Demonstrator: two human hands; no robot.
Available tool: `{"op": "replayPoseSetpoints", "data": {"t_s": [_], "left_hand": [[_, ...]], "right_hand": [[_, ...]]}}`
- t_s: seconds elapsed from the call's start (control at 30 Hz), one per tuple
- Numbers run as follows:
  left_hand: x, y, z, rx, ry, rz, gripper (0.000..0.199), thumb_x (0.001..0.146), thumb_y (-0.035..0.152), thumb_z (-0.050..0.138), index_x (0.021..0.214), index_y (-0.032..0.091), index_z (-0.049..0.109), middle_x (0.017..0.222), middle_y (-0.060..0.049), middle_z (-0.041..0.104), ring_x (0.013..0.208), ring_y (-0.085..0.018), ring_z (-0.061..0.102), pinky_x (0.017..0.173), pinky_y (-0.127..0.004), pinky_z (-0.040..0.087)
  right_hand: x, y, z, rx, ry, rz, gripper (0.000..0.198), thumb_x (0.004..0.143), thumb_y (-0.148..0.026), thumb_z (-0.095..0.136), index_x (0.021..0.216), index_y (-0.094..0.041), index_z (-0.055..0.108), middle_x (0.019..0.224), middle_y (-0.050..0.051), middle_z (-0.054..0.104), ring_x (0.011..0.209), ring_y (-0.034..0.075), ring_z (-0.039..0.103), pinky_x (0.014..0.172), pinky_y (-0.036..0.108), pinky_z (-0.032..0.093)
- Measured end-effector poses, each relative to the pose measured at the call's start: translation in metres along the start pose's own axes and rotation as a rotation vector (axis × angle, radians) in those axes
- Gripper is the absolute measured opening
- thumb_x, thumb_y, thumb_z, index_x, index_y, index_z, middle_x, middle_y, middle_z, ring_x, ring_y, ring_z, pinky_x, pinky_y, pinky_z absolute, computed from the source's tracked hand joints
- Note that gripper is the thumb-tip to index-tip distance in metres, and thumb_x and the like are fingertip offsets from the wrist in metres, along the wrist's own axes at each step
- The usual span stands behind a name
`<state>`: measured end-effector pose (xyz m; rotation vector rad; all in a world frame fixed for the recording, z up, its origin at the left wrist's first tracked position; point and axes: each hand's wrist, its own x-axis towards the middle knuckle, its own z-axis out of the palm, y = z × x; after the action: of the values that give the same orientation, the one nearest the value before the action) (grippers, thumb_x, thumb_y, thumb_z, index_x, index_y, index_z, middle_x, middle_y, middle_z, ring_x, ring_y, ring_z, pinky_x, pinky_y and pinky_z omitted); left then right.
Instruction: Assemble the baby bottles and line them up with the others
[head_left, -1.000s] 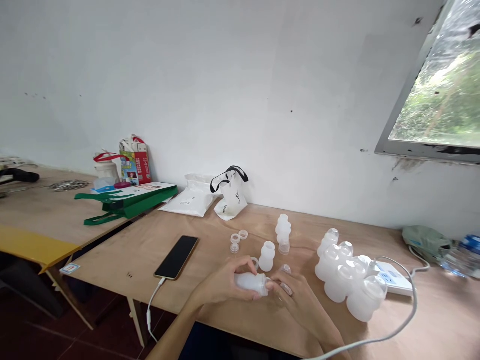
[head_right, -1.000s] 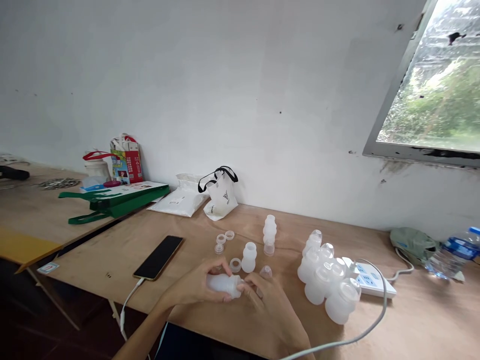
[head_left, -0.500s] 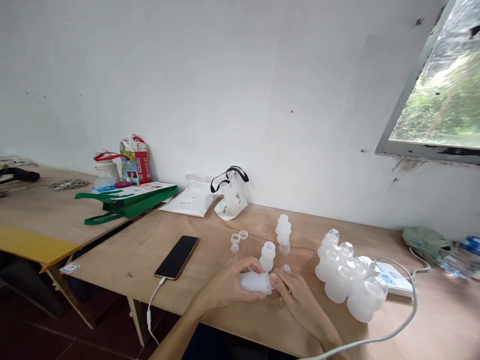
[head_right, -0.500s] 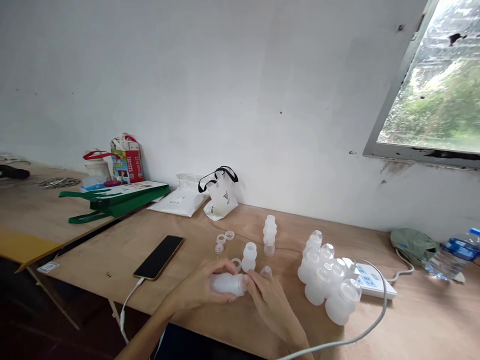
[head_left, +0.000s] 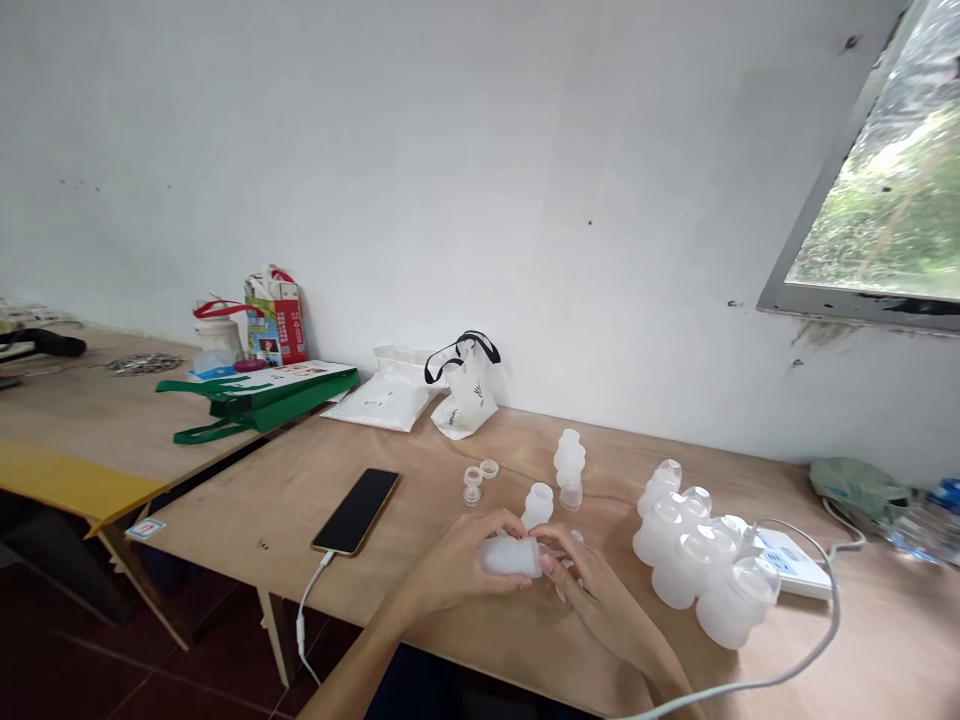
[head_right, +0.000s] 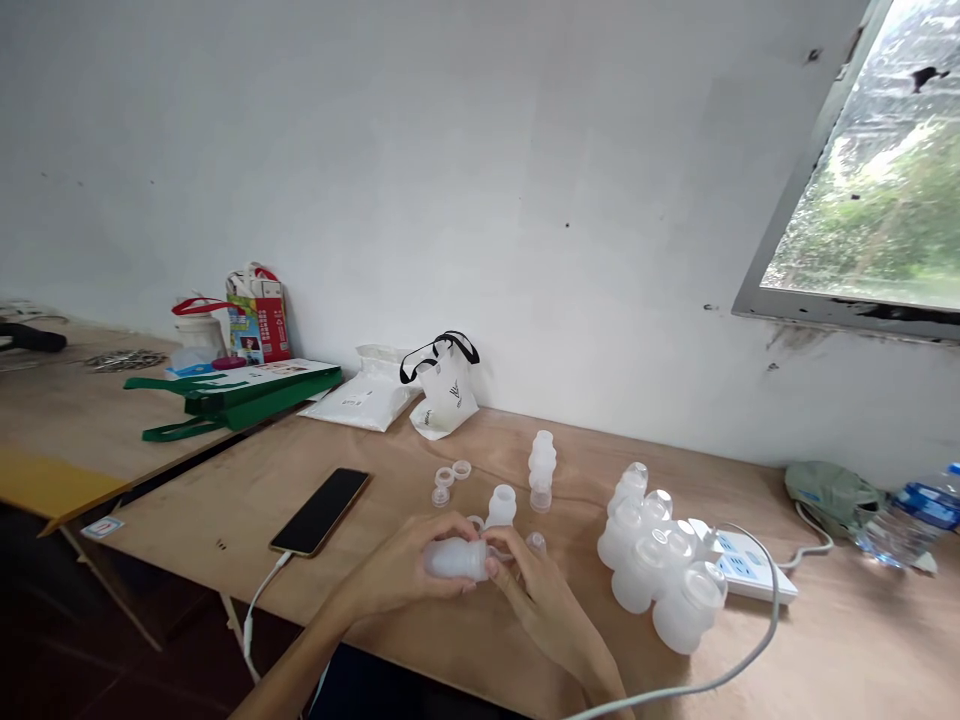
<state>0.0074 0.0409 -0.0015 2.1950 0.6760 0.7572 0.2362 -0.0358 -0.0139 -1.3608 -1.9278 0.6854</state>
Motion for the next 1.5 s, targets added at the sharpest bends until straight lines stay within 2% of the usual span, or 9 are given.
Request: {"op": "replayPoseSetpoints", "data": {"t_s": [0.13,0.3,0.4,0.63,0.87,1.07,1.23,1.4,1.5], "left_hand": [[-0.001,0.000,-0.002,0.014,0.010,-0.017,0.038,0.079,0.037,0.087,0.111,0.027,0.068,0.112,0.002,0.072,0.102,-0.025,0.064,0.089,-0.033,0.045],[0.000,0.003,0.000,0.018,-0.025,0.006,0.037,0.080,0.033,0.087,0.110,0.027,0.066,0.113,0.004,0.071,0.103,-0.023,0.064,0.091,-0.031,0.043],[0.001,0.003,0.001,0.012,-0.044,0.009,0.036,0.079,0.031,0.087,0.109,0.026,0.067,0.112,0.004,0.072,0.103,-0.023,0.064,0.090,-0.030,0.043],[0.002,-0.008,-0.003,-0.016,-0.005,-0.005,0.039,0.080,0.041,0.087,0.112,0.027,0.068,0.112,0.003,0.072,0.101,-0.024,0.064,0.088,-0.030,0.045],[0.002,-0.004,-0.002,-0.003,-0.046,0.009,0.039,0.079,0.038,0.087,0.111,0.027,0.069,0.112,0.001,0.072,0.101,-0.024,0.064,0.088,-0.031,0.045],[0.004,-0.005,-0.004,-0.009,-0.023,0.032,0.038,0.079,0.037,0.088,0.110,0.027,0.070,0.106,0.003,0.072,0.093,-0.021,0.064,0.081,-0.028,0.044],[0.002,-0.005,-0.004,-0.001,-0.028,0.034,0.039,0.078,0.036,0.089,0.111,0.027,0.069,0.109,0.004,0.072,0.096,-0.021,0.064,0.083,-0.028,0.043],[0.000,-0.004,-0.005,-0.014,-0.012,0.028,0.039,0.079,0.041,0.088,0.111,0.026,0.069,0.107,0.003,0.073,0.093,-0.021,0.065,0.082,-0.028,0.045],[0.001,-0.005,-0.004,-0.005,-0.013,0.020,0.041,0.077,0.041,0.089,0.111,0.027,0.070,0.108,0.002,0.073,0.096,-0.022,0.065,0.085,-0.029,0.046]], "right_hand": [[0.002,0.003,0.005,0.020,0.035,0.019,0.042,0.106,-0.061,0.038,0.118,-0.027,0.059,0.093,0.003,0.065,0.078,0.019,0.060,0.070,0.029,0.048],[0.009,0.005,0.022,0.000,0.152,0.021,0.054,0.108,-0.061,0.029,0.080,-0.022,0.053,0.072,0.001,0.059,0.071,0.019,0.051,0.070,0.031,0.039],[0.010,0.007,0.022,-0.022,0.183,0.037,0.060,0.109,-0.062,0.026,0.070,-0.022,0.049,0.067,0.001,0.056,0.070,0.020,0.049,0.070,0.033,0.035],[0.002,0.003,0.000,0.024,-0.019,0.032,0.035,0.106,-0.060,0.043,0.116,-0.030,0.058,0.108,0.001,0.066,0.087,0.019,0.058,0.076,0.030,0.041],[0.006,0.002,0.008,-0.090,0.042,0.014,0.052,0.110,-0.057,0.027,0.077,-0.022,0.047,0.076,0.000,0.060,0.075,0.020,0.048,0.072,0.032,0.033],[0.004,0.001,0.003,0.017,-0.029,0.057,0.037,0.106,-0.062,0.041,0.110,-0.029,0.059,0.102,-0.001,0.065,0.087,0.020,0.053,0.074,0.030,0.037],[0.004,-0.001,0.005,-0.040,0.048,0.027,0.047,0.109,-0.059,0.032,0.085,-0.024,0.052,0.081,-0.001,0.061,0.077,0.020,0.048,0.073,0.031,0.033],[0.003,-0.002,0.003,-0.018,0.011,-0.012,0.035,0.108,-0.058,0.040,0.105,-0.028,0.058,0.099,-0.002,0.066,0.085,0.019,0.053,0.075,0.030,0.034],[0.002,0.000,0.005,-0.048,0.029,-0.058,0.038,0.109,-0.056,0.038,0.095,-0.025,0.055,0.088,-0.003,0.064,0.080,0.018,0.051,0.072,0.029,0.033]]}}
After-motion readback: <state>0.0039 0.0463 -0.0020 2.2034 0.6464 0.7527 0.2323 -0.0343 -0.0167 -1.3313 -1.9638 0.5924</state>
